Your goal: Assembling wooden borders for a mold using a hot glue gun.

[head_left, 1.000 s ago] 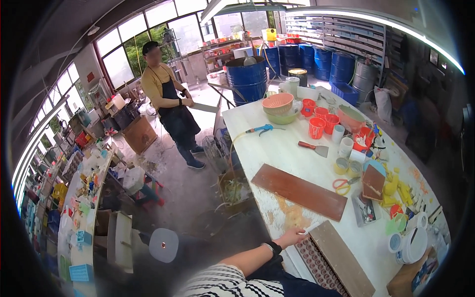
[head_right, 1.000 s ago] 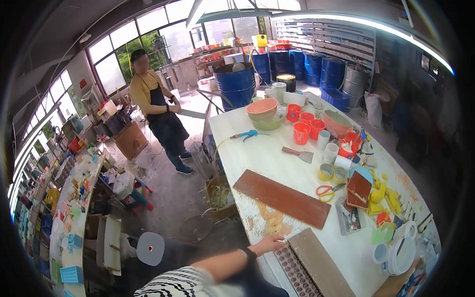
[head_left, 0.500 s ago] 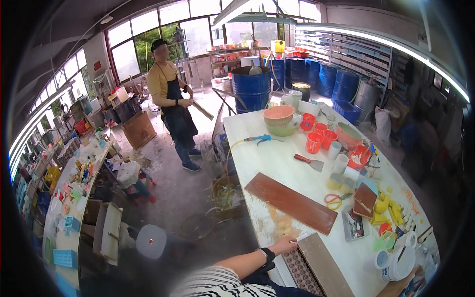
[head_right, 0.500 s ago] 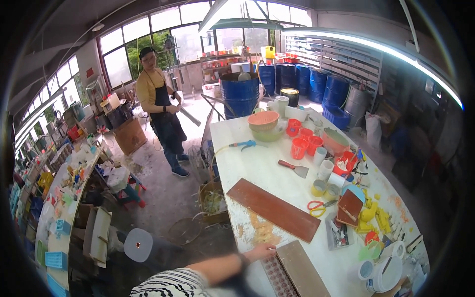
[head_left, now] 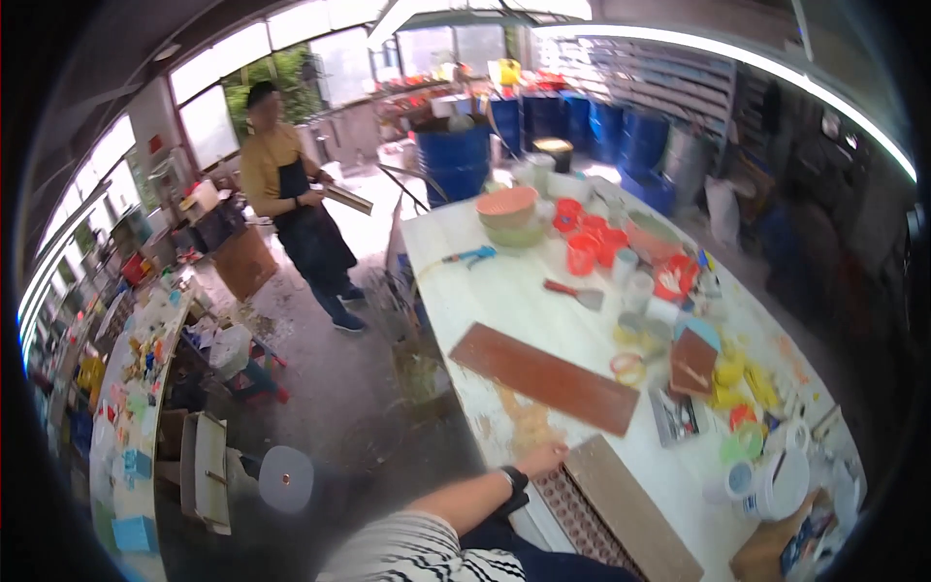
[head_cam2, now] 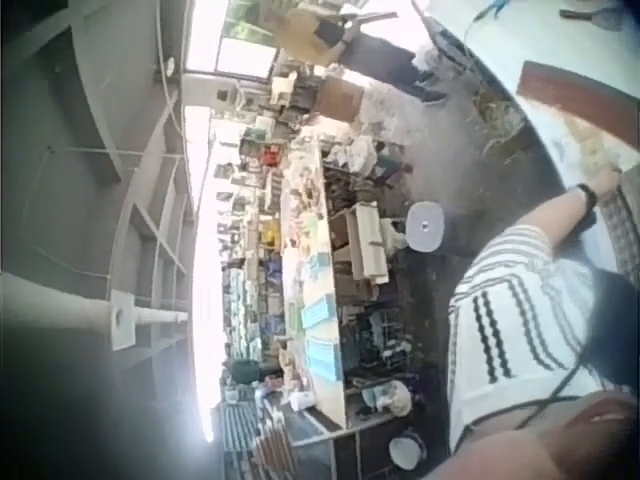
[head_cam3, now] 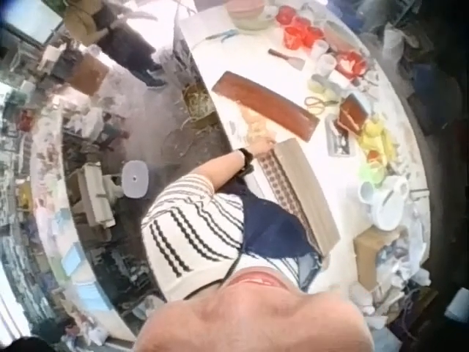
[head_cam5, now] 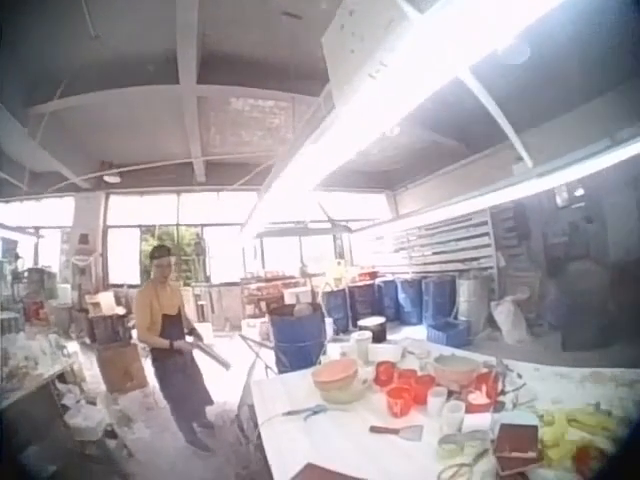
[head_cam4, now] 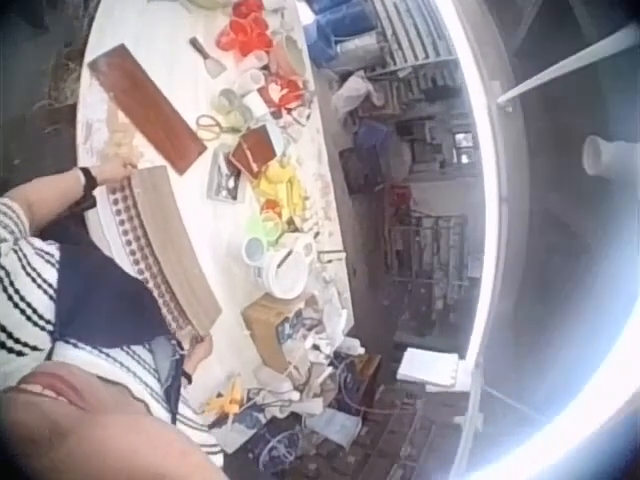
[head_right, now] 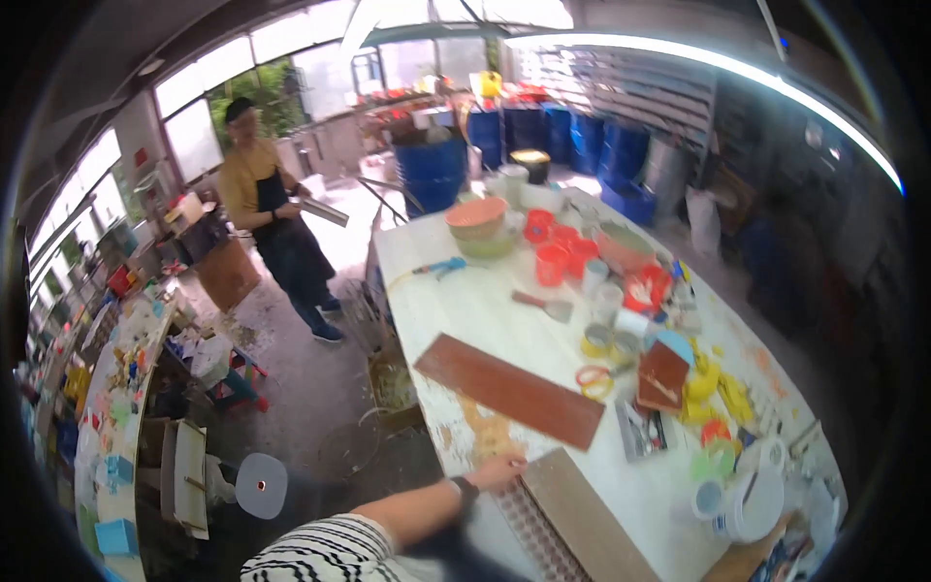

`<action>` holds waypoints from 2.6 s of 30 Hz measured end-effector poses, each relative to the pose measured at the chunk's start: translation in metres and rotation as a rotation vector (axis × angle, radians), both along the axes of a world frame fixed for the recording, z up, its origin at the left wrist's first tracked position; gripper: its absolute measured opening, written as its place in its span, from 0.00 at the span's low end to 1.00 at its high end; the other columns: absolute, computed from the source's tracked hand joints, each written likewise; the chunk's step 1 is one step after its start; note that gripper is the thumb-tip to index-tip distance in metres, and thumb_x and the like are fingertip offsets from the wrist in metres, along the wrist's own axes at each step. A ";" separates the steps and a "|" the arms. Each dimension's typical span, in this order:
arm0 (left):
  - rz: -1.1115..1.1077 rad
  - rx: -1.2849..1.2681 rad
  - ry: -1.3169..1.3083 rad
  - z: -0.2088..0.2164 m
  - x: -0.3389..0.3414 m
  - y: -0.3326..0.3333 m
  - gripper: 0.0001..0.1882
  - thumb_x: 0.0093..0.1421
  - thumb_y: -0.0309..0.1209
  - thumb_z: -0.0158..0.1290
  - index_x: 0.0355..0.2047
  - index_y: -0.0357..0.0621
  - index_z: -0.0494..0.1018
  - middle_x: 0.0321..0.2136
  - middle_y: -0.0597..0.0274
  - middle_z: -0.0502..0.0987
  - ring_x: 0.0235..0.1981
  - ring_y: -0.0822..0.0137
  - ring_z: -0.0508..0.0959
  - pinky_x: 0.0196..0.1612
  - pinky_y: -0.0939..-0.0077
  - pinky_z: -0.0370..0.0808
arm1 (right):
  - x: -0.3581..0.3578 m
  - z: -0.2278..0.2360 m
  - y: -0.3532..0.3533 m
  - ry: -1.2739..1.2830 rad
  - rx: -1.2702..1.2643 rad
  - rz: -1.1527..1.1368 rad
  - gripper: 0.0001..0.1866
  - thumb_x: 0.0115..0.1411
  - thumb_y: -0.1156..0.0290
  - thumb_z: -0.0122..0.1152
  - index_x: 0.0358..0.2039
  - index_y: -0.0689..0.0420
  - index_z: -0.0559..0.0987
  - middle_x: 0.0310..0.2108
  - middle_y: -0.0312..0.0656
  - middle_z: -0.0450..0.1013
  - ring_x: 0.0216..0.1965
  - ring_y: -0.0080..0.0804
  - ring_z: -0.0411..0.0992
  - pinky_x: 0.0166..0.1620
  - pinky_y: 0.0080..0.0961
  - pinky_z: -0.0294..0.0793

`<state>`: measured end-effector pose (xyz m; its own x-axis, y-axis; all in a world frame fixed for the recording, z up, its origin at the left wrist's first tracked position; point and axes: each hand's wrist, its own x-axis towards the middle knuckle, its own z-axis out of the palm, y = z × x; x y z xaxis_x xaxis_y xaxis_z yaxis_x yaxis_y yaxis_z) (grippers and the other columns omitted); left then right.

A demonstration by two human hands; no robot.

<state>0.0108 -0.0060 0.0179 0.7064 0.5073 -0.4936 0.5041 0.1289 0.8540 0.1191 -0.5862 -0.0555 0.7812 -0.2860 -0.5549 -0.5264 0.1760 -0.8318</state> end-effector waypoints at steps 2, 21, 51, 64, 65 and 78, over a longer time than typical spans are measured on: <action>-0.052 0.061 0.047 -0.010 0.010 0.013 0.15 0.60 0.36 0.47 0.45 0.47 0.73 0.24 0.59 0.77 0.21 0.66 0.77 0.24 0.70 0.76 | 0.006 -0.052 -0.025 -0.302 0.042 0.269 0.19 0.54 0.67 0.61 0.47 0.56 0.72 0.39 0.46 0.75 0.44 0.38 0.75 0.41 0.23 0.76; -0.099 0.055 -0.116 0.059 0.110 0.045 0.15 0.60 0.41 0.53 0.41 0.46 0.77 0.25 0.79 0.70 0.23 0.85 0.61 0.28 0.89 0.60 | 0.083 0.122 0.084 -0.214 -0.126 0.137 0.16 0.61 0.58 0.57 0.38 0.59 0.78 0.22 0.31 0.66 0.23 0.16 0.62 0.27 0.14 0.62; -0.155 0.280 -0.282 0.065 0.114 0.060 0.22 0.66 0.46 0.44 0.48 0.39 0.69 0.39 0.66 0.74 0.41 0.71 0.74 0.46 0.76 0.72 | 0.071 0.138 0.093 -0.441 -0.257 0.135 0.22 0.67 0.54 0.44 0.44 0.62 0.70 0.33 0.44 0.73 0.32 0.26 0.73 0.38 0.24 0.76; -0.096 0.114 -0.587 0.137 0.119 0.079 0.21 0.68 0.43 0.38 0.51 0.39 0.65 0.50 0.52 0.71 0.52 0.64 0.72 0.56 0.71 0.68 | 0.077 0.194 0.108 -0.712 -0.146 0.090 0.22 0.66 0.53 0.46 0.45 0.61 0.68 0.35 0.45 0.74 0.33 0.29 0.74 0.41 0.27 0.75; -0.096 0.116 -0.638 0.147 0.121 0.078 0.22 0.68 0.43 0.37 0.52 0.39 0.64 0.52 0.49 0.70 0.53 0.63 0.71 0.57 0.70 0.68 | 0.078 0.201 0.111 -0.720 -0.140 0.089 0.22 0.66 0.53 0.46 0.45 0.61 0.68 0.35 0.45 0.74 0.33 0.29 0.74 0.41 0.27 0.75; 0.101 0.169 -1.078 0.229 0.066 0.066 0.31 0.64 0.51 0.38 0.60 0.44 0.55 0.60 0.52 0.60 0.59 0.59 0.63 0.62 0.61 0.59 | 0.055 0.285 0.158 -1.146 0.057 0.159 0.26 0.68 0.52 0.29 0.44 0.58 0.71 0.51 0.52 0.67 0.54 0.38 0.64 0.58 0.38 0.59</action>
<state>0.0764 0.0596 0.2465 0.6770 0.5899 0.4401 -0.5243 -0.0330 0.8509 0.1740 -0.4286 0.2293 0.8593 -0.1364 0.4930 0.5115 0.2282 -0.8284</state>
